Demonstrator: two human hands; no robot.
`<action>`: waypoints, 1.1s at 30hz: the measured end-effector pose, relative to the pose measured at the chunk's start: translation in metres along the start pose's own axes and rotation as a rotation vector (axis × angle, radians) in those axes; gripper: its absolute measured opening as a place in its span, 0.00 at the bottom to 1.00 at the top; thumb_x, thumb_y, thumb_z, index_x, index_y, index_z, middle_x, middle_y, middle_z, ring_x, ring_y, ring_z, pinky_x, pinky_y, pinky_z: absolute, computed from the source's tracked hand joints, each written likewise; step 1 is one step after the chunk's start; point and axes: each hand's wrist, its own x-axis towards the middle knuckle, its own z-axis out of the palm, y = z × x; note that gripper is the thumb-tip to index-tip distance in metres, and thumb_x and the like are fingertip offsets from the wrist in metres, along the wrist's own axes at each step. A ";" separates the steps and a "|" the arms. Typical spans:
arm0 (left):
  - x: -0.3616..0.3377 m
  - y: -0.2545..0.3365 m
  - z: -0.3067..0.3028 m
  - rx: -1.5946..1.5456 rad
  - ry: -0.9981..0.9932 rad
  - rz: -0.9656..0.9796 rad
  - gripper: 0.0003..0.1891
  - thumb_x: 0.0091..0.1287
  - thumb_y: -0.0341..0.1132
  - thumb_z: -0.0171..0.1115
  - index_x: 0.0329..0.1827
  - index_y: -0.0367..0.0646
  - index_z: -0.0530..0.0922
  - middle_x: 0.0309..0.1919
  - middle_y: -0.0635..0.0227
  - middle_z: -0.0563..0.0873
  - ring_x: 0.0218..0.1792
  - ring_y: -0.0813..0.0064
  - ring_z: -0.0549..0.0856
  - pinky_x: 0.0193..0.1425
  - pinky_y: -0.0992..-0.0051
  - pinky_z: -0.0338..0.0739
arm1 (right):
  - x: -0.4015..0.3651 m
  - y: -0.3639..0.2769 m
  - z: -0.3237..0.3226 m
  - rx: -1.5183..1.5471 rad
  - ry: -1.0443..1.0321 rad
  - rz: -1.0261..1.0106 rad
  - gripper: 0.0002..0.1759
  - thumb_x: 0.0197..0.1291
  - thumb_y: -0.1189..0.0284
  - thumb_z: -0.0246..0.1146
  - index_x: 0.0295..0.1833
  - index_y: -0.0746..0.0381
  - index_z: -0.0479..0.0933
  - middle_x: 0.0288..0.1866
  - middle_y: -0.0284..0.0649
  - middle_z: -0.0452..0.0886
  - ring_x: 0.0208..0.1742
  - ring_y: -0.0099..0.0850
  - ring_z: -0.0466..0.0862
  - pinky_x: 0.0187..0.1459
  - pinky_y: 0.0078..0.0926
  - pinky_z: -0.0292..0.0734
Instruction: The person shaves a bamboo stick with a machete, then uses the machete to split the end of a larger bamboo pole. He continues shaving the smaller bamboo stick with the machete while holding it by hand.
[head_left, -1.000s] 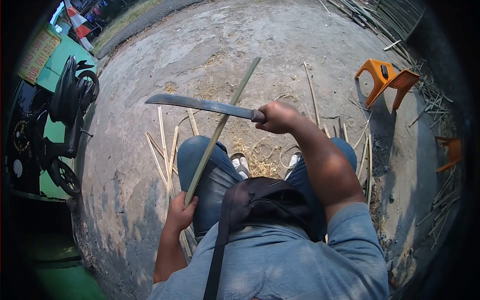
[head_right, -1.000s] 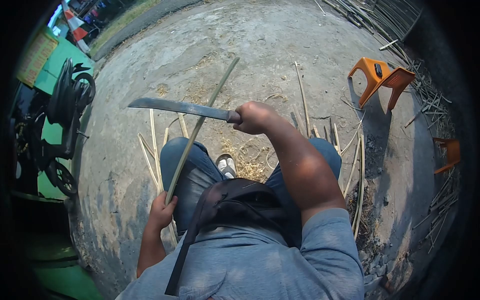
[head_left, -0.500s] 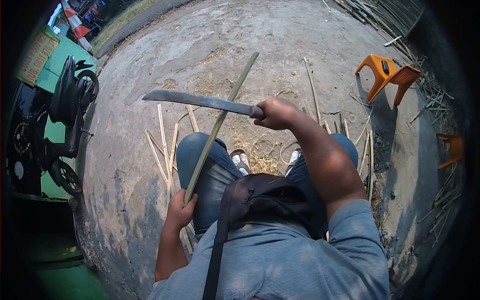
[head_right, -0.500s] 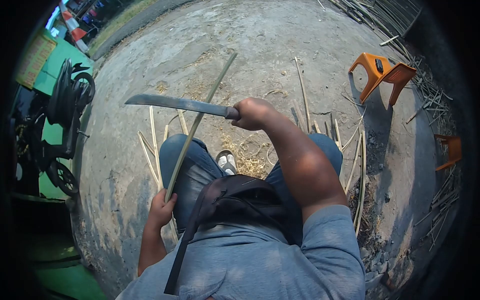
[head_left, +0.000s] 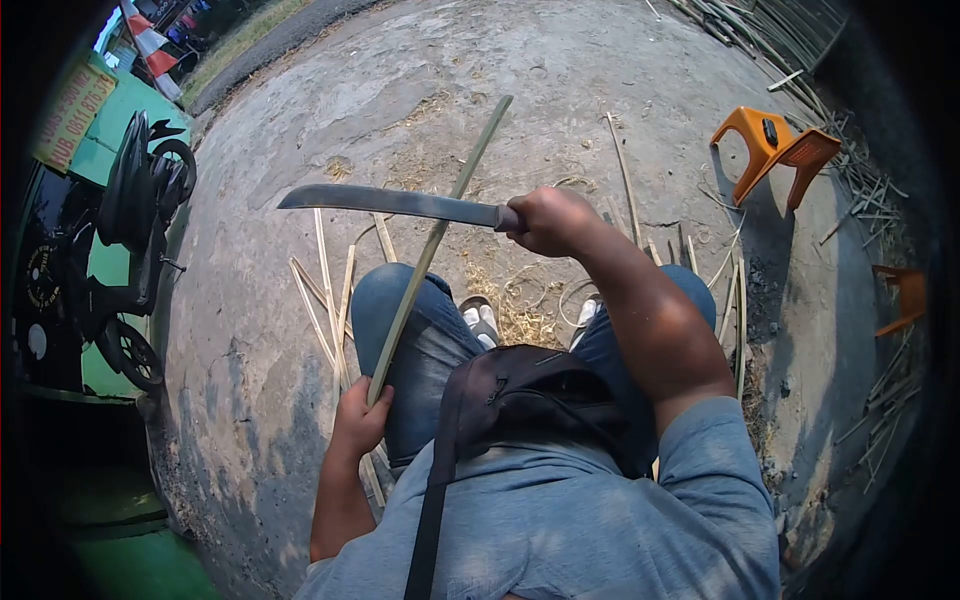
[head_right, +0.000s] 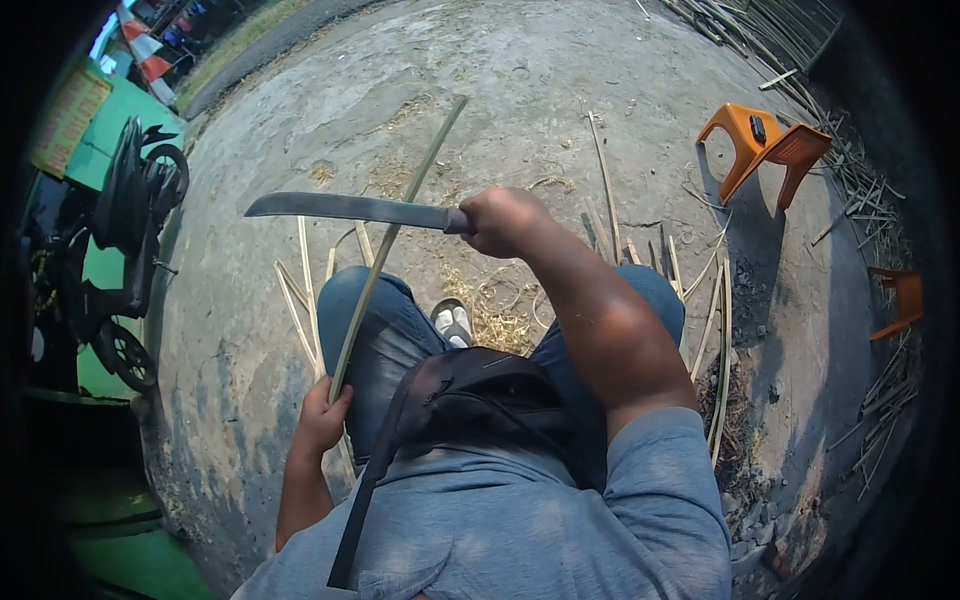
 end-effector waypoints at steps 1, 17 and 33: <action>0.001 -0.007 0.001 -0.005 -0.002 0.000 0.15 0.77 0.41 0.66 0.42 0.34 0.80 0.24 0.58 0.83 0.27 0.69 0.83 0.34 0.65 0.76 | -0.002 -0.007 -0.003 -0.061 0.031 -0.018 0.09 0.60 0.64 0.69 0.45 0.51 0.88 0.41 0.41 0.91 0.48 0.43 0.91 0.51 0.43 0.85; -0.001 0.007 -0.001 0.062 0.025 0.007 0.15 0.75 0.40 0.68 0.41 0.34 0.81 0.25 0.54 0.84 0.27 0.61 0.85 0.34 0.62 0.76 | 0.000 -0.010 -0.004 0.007 -0.112 0.111 0.12 0.62 0.63 0.68 0.49 0.50 0.88 0.46 0.42 0.91 0.51 0.44 0.91 0.54 0.44 0.86; -0.004 0.013 -0.001 0.124 0.034 0.007 0.17 0.76 0.42 0.67 0.40 0.34 0.79 0.27 0.49 0.84 0.30 0.52 0.87 0.36 0.59 0.77 | 0.014 0.031 -0.001 0.183 -0.043 0.221 0.14 0.60 0.64 0.68 0.50 0.55 0.88 0.46 0.49 0.90 0.52 0.47 0.90 0.54 0.44 0.84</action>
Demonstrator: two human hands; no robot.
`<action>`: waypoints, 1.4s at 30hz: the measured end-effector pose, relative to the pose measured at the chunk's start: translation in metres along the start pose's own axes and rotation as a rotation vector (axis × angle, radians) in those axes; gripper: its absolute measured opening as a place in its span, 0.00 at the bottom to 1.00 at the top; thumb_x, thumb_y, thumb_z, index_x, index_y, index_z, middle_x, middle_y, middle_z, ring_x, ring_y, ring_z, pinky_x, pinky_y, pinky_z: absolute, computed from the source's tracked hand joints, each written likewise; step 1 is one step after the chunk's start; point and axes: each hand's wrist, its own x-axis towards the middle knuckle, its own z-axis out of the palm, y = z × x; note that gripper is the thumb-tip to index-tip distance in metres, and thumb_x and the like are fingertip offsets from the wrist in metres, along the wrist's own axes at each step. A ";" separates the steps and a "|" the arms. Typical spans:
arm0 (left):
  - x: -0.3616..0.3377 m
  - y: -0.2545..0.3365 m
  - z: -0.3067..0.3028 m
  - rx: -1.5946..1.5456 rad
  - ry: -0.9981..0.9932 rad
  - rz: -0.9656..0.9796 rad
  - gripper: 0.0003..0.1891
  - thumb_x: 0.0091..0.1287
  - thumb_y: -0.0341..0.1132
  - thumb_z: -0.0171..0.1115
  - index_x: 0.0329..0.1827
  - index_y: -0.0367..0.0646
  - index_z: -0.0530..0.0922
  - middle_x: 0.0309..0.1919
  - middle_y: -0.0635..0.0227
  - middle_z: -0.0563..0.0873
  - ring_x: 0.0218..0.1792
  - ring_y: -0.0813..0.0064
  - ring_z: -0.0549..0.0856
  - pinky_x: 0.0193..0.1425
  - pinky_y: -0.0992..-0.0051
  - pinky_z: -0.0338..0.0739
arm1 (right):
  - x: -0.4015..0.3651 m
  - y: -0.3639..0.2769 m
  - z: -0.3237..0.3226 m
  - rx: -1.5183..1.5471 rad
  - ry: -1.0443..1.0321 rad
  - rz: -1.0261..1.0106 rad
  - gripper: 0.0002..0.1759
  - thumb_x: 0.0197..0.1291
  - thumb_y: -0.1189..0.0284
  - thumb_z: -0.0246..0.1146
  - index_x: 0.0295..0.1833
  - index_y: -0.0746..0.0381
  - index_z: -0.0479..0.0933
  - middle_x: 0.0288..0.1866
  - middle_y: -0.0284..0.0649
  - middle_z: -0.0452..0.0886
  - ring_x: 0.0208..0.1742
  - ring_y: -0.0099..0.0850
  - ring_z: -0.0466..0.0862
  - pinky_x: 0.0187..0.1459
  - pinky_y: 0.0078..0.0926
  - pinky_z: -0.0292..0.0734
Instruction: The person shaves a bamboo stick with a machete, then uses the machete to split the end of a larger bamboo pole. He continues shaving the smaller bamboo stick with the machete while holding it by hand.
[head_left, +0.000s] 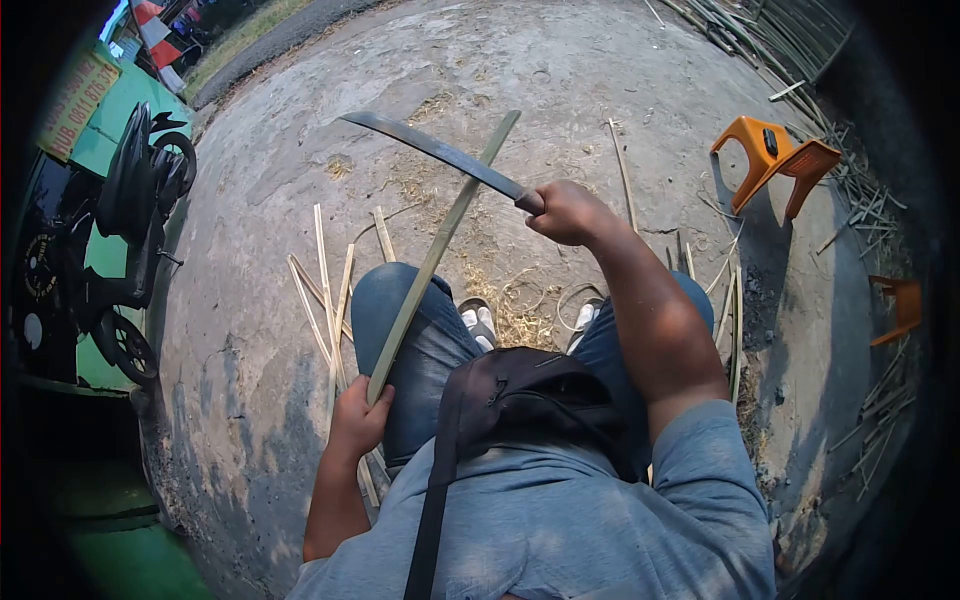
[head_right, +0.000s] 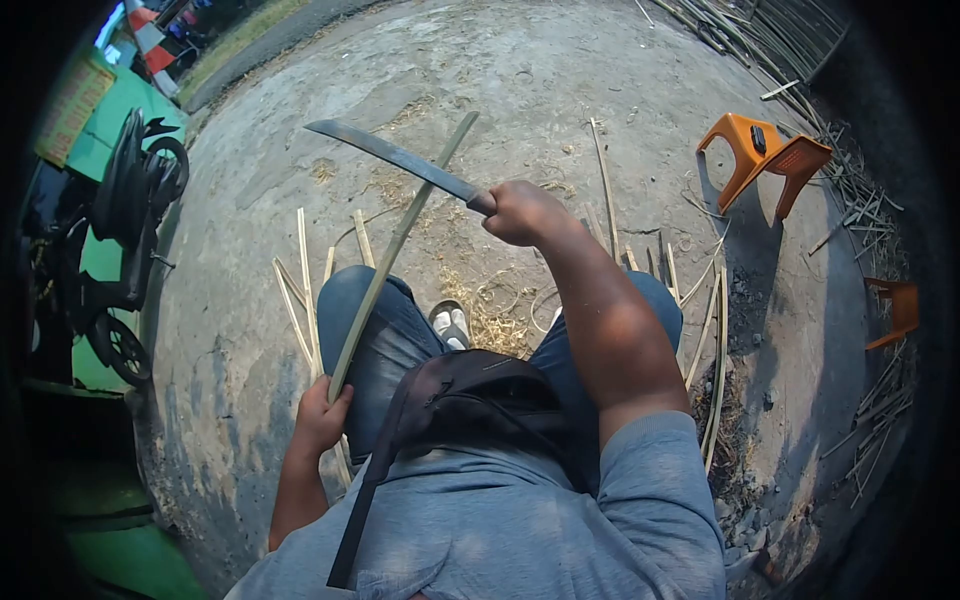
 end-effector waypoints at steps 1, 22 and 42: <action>0.000 -0.004 0.001 -0.010 -0.004 0.004 0.17 0.76 0.42 0.67 0.40 0.34 0.79 0.27 0.49 0.84 0.30 0.52 0.87 0.36 0.59 0.77 | -0.004 -0.004 -0.003 -0.009 -0.024 -0.016 0.14 0.60 0.64 0.68 0.50 0.55 0.88 0.46 0.49 0.90 0.52 0.47 0.90 0.54 0.44 0.84; 0.004 -0.015 0.001 -0.118 -0.041 0.006 0.17 0.77 0.42 0.67 0.40 0.34 0.79 0.24 0.56 0.83 0.27 0.66 0.83 0.34 0.64 0.76 | -0.004 -0.003 0.001 -0.020 -0.011 -0.027 0.16 0.61 0.61 0.71 0.52 0.54 0.88 0.47 0.47 0.91 0.52 0.47 0.90 0.56 0.44 0.84; 0.003 -0.009 0.002 -0.058 -0.018 0.013 0.16 0.77 0.42 0.67 0.42 0.34 0.81 0.26 0.53 0.84 0.28 0.63 0.85 0.35 0.63 0.77 | -0.022 -0.030 -0.001 -0.169 -0.097 -0.181 0.14 0.60 0.59 0.73 0.49 0.51 0.89 0.43 0.42 0.91 0.49 0.44 0.91 0.52 0.44 0.85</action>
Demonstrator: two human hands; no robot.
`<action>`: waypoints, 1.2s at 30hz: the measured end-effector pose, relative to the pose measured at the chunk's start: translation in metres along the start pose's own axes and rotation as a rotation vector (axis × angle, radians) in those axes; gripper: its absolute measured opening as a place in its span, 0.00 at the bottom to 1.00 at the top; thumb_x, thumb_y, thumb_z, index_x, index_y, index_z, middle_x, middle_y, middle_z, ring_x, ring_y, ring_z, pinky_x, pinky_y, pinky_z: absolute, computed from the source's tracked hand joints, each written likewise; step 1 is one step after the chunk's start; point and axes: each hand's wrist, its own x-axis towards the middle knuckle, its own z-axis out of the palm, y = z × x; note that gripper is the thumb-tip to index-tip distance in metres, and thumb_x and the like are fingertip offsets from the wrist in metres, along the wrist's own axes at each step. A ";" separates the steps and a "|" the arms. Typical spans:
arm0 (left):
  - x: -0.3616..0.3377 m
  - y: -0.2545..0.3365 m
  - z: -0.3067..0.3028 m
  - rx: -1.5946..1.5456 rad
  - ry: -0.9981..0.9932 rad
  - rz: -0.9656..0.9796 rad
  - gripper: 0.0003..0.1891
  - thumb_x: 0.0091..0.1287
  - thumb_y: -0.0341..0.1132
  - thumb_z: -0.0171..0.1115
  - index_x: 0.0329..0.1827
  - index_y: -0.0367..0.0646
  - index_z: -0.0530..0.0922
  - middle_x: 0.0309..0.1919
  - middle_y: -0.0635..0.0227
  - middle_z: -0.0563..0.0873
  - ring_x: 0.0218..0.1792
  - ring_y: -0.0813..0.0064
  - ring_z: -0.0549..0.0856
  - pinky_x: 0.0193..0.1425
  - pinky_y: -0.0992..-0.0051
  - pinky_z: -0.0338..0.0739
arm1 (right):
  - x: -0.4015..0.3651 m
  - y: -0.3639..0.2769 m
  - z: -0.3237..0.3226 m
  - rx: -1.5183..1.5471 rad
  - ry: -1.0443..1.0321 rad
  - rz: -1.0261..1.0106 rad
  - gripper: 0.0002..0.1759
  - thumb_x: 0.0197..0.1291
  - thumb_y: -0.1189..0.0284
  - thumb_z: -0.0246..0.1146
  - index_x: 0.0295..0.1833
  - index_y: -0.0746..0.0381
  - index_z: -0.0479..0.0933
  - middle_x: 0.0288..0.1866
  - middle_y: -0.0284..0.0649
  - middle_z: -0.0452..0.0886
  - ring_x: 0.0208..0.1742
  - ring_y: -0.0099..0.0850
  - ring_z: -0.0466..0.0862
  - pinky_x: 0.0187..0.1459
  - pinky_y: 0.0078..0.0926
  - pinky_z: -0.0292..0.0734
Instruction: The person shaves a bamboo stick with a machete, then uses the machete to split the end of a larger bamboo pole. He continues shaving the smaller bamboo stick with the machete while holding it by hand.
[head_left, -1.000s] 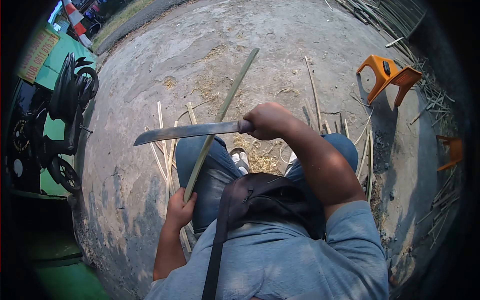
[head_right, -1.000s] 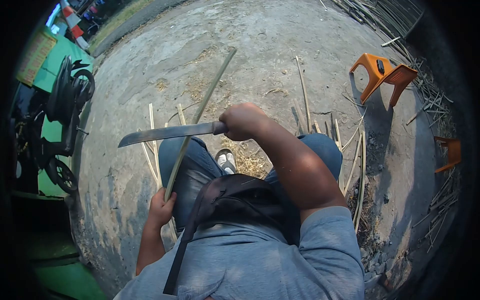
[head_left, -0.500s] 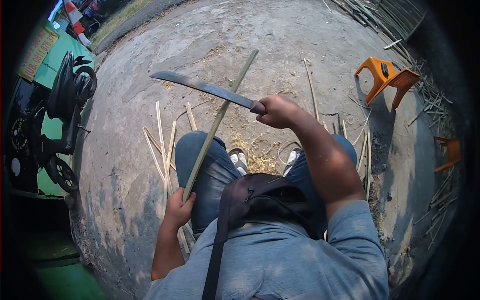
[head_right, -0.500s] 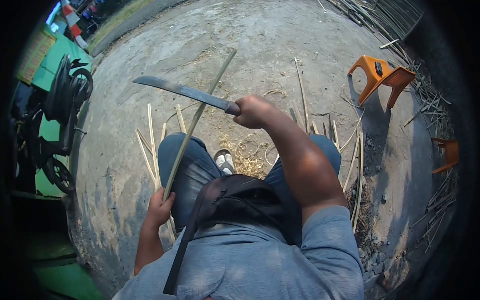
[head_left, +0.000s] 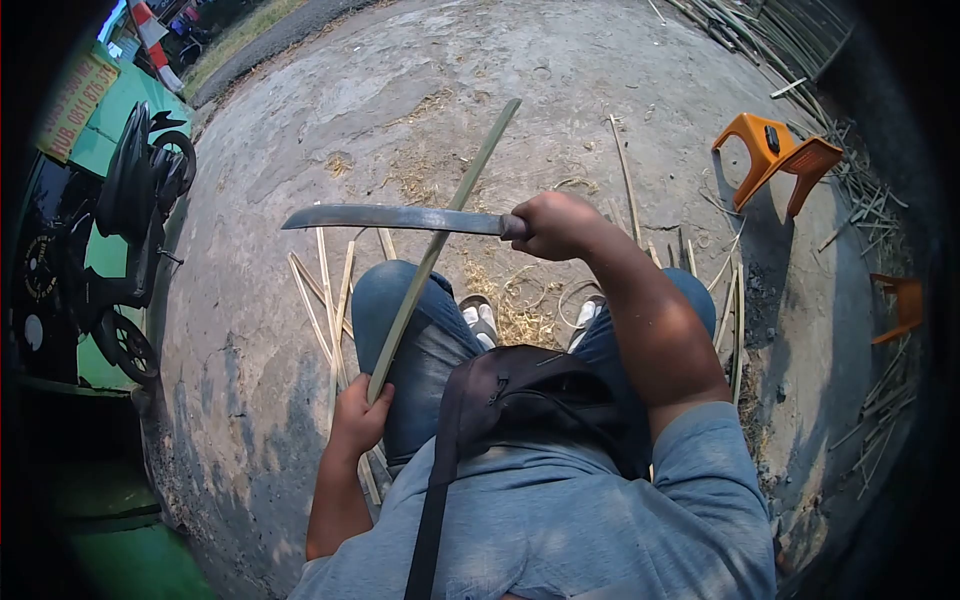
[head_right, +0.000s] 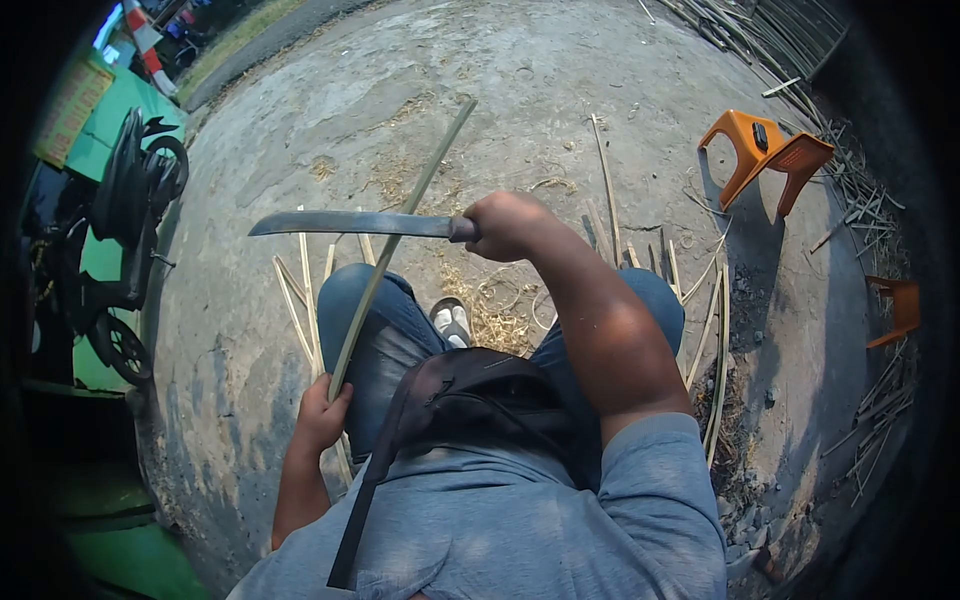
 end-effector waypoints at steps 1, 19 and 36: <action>0.000 -0.002 0.001 -0.005 0.001 -0.003 0.16 0.77 0.42 0.67 0.42 0.34 0.81 0.26 0.53 0.85 0.28 0.62 0.85 0.35 0.63 0.77 | 0.001 0.006 -0.001 0.020 0.011 0.029 0.14 0.61 0.57 0.74 0.49 0.51 0.89 0.43 0.42 0.91 0.49 0.43 0.91 0.52 0.44 0.85; 0.001 -0.002 0.001 -0.028 -0.003 0.001 0.16 0.78 0.41 0.66 0.40 0.35 0.78 0.23 0.58 0.81 0.26 0.69 0.80 0.33 0.64 0.74 | 0.003 0.001 0.008 0.052 -0.003 -0.004 0.15 0.61 0.59 0.74 0.51 0.52 0.88 0.43 0.44 0.91 0.48 0.46 0.90 0.52 0.44 0.85; 0.000 -0.001 0.000 -0.019 -0.003 0.015 0.16 0.77 0.42 0.66 0.42 0.34 0.80 0.24 0.55 0.83 0.27 0.63 0.83 0.34 0.63 0.75 | 0.005 0.004 0.009 0.015 -0.001 -0.005 0.13 0.62 0.59 0.72 0.51 0.47 0.89 0.45 0.40 0.91 0.49 0.43 0.91 0.52 0.42 0.86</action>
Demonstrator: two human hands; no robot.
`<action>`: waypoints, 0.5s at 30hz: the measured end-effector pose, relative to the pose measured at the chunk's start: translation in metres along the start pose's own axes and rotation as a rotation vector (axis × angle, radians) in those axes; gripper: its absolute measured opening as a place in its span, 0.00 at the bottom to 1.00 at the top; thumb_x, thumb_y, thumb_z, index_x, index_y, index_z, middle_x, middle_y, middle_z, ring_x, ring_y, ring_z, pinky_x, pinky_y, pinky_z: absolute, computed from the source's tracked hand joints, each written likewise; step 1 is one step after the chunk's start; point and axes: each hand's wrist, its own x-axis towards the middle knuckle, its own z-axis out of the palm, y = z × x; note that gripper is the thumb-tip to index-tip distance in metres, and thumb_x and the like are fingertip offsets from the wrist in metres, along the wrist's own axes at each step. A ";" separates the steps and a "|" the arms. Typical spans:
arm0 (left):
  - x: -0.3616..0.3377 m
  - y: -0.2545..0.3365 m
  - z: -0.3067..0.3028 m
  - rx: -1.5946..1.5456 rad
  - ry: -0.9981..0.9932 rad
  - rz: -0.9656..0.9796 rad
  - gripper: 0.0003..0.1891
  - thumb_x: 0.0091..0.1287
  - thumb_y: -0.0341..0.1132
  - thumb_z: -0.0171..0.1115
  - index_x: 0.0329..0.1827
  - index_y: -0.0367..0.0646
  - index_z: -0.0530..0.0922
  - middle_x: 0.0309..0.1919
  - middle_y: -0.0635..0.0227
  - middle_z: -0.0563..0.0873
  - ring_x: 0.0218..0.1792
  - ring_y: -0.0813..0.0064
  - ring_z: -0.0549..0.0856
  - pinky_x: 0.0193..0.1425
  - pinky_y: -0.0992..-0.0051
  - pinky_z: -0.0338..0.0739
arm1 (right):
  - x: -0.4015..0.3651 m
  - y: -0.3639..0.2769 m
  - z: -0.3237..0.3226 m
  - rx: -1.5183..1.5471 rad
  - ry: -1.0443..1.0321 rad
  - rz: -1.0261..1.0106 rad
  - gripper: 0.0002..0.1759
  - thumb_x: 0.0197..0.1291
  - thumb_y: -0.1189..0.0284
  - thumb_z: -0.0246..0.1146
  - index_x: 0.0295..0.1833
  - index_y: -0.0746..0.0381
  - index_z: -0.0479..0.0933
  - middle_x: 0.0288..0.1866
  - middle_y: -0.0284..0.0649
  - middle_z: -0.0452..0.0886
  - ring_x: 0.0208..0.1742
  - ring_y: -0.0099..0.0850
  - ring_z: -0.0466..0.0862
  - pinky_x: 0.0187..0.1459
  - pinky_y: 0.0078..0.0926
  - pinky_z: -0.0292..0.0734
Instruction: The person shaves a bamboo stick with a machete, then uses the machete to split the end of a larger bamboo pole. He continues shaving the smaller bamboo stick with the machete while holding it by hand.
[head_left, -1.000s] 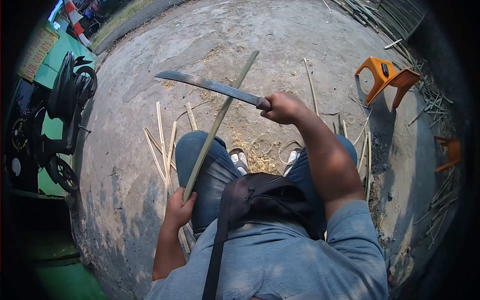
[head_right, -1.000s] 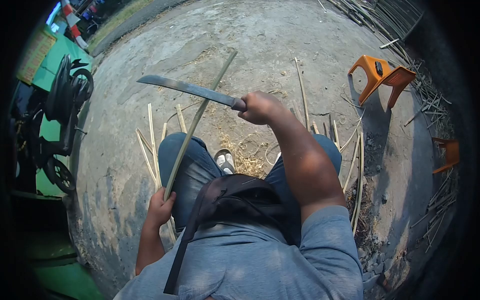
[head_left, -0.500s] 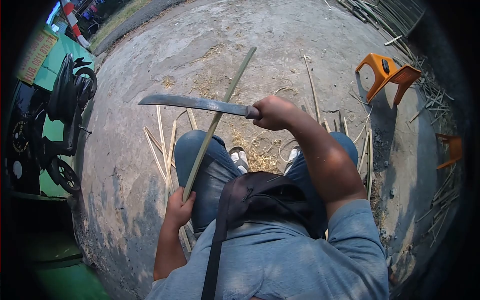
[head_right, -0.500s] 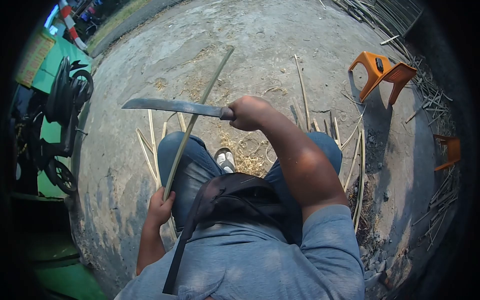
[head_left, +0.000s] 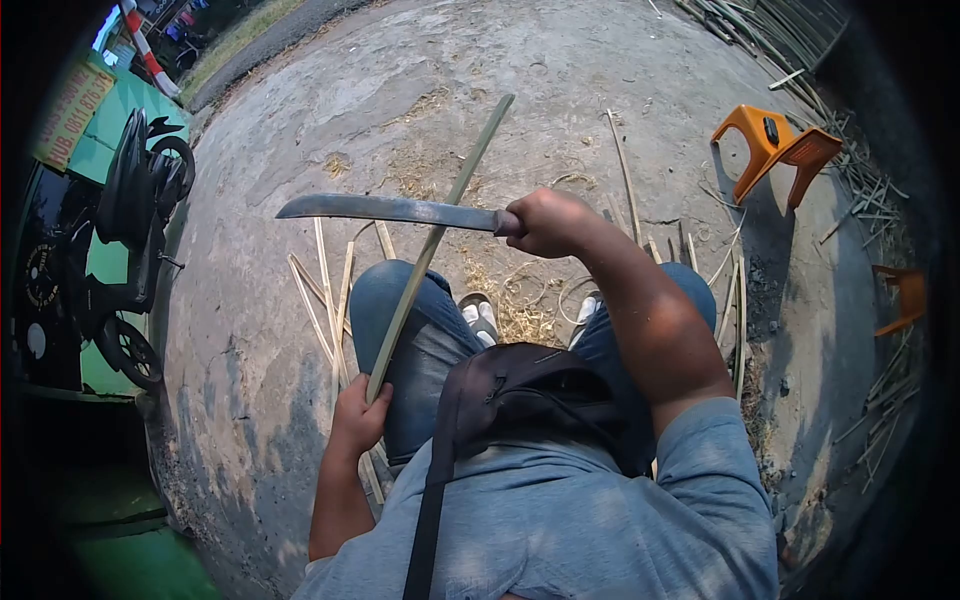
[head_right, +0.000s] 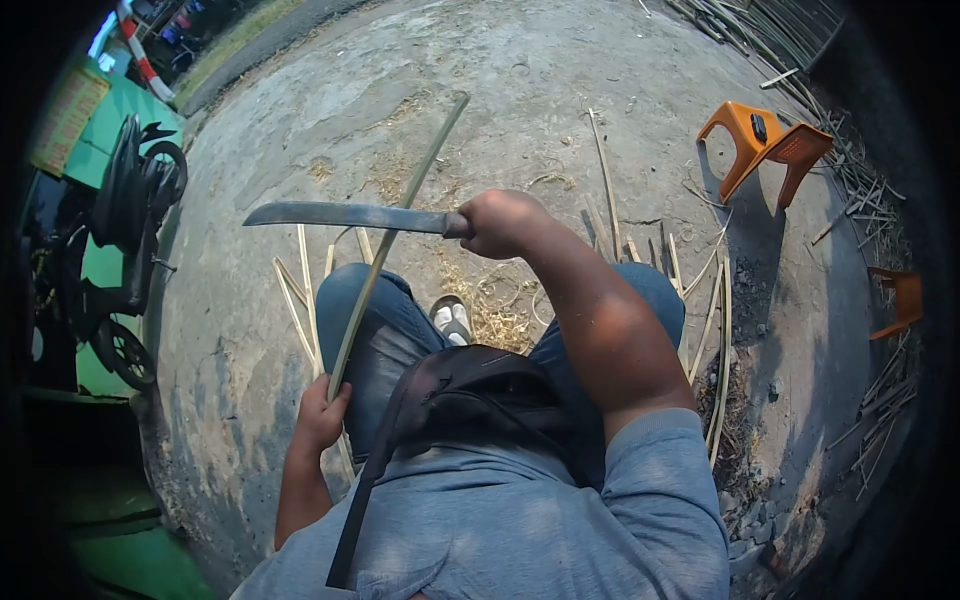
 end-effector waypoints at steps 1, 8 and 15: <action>0.000 -0.001 0.000 -0.003 -0.001 -0.002 0.16 0.77 0.42 0.66 0.42 0.34 0.80 0.25 0.55 0.83 0.27 0.63 0.83 0.35 0.63 0.75 | 0.000 -0.001 0.000 0.004 0.001 0.000 0.13 0.62 0.58 0.72 0.51 0.47 0.89 0.45 0.40 0.91 0.49 0.42 0.91 0.52 0.42 0.86; 0.001 0.000 0.000 0.005 -0.008 0.006 0.16 0.77 0.42 0.66 0.42 0.34 0.80 0.25 0.58 0.83 0.27 0.66 0.82 0.35 0.64 0.76 | 0.001 0.000 0.002 0.012 -0.003 0.006 0.13 0.62 0.58 0.73 0.51 0.46 0.89 0.45 0.40 0.91 0.49 0.42 0.91 0.52 0.42 0.86; 0.001 -0.004 0.000 -0.009 -0.019 -0.019 0.17 0.77 0.43 0.66 0.42 0.34 0.80 0.25 0.57 0.83 0.27 0.67 0.82 0.35 0.65 0.75 | 0.003 0.005 0.009 0.062 0.050 -0.035 0.12 0.61 0.59 0.74 0.45 0.53 0.87 0.39 0.42 0.90 0.43 0.44 0.90 0.47 0.43 0.84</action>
